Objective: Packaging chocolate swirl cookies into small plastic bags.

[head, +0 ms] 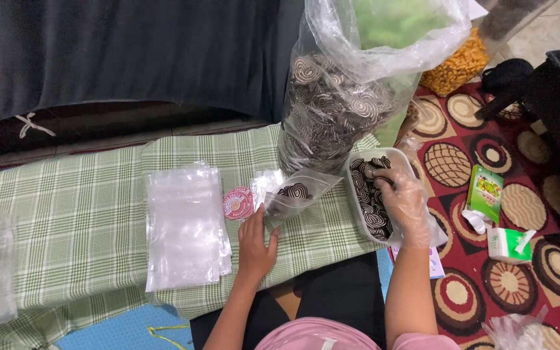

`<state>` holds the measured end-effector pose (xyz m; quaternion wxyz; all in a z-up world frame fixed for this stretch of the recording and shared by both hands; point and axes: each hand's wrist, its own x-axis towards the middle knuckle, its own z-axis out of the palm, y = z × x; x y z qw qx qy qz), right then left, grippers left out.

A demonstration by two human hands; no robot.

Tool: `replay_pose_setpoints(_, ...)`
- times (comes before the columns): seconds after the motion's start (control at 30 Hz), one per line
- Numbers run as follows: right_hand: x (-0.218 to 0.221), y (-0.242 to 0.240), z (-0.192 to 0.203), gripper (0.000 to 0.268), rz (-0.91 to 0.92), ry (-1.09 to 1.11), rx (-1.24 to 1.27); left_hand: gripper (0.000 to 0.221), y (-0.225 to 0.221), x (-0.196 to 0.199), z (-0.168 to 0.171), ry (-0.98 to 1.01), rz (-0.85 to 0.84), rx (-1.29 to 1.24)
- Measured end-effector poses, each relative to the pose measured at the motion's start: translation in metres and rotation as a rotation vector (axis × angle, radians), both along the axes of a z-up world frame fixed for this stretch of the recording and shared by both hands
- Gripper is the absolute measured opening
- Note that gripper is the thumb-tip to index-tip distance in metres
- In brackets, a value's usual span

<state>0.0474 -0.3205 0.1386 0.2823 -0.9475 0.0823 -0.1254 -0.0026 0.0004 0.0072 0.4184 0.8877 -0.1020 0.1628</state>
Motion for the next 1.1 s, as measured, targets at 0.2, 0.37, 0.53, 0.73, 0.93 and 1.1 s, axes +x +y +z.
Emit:
replay_pose_setpoints(0.2,-0.014,0.02,0.042,0.008,0.162,-0.419,0.122,0.065,0.0,-0.001,0.008,0.009,-0.006,-0.007)
replay_pose_setpoints(0.37,-0.019,0.048,0.078,0.008,0.34,-0.53,0.353,0.065,-0.001,-0.001,0.008,0.0,0.0,-0.012)
replay_pose_setpoints(0.53,-0.021,0.097,0.119,0.012,0.507,-0.56,0.546,0.066,-0.002,-0.002,0.003,-0.001,0.004,-0.008)
replay_pose_setpoints(0.73,-0.002,0.127,0.116,0.018,0.823,-0.341,0.155,0.067,0.001,0.0,0.002,0.068,-0.024,0.024)
replay_pose_setpoints(0.93,0.004,0.135,0.111,0.018,0.686,-0.345,-0.151,0.066,0.001,-0.002,0.009,0.097,-0.036,0.031)
replay_pose_setpoints(1.1,0.006,0.137,0.116,0.026,0.662,-0.25,-0.336,0.07,0.0,-0.004,0.022,0.295,-0.017,0.034)
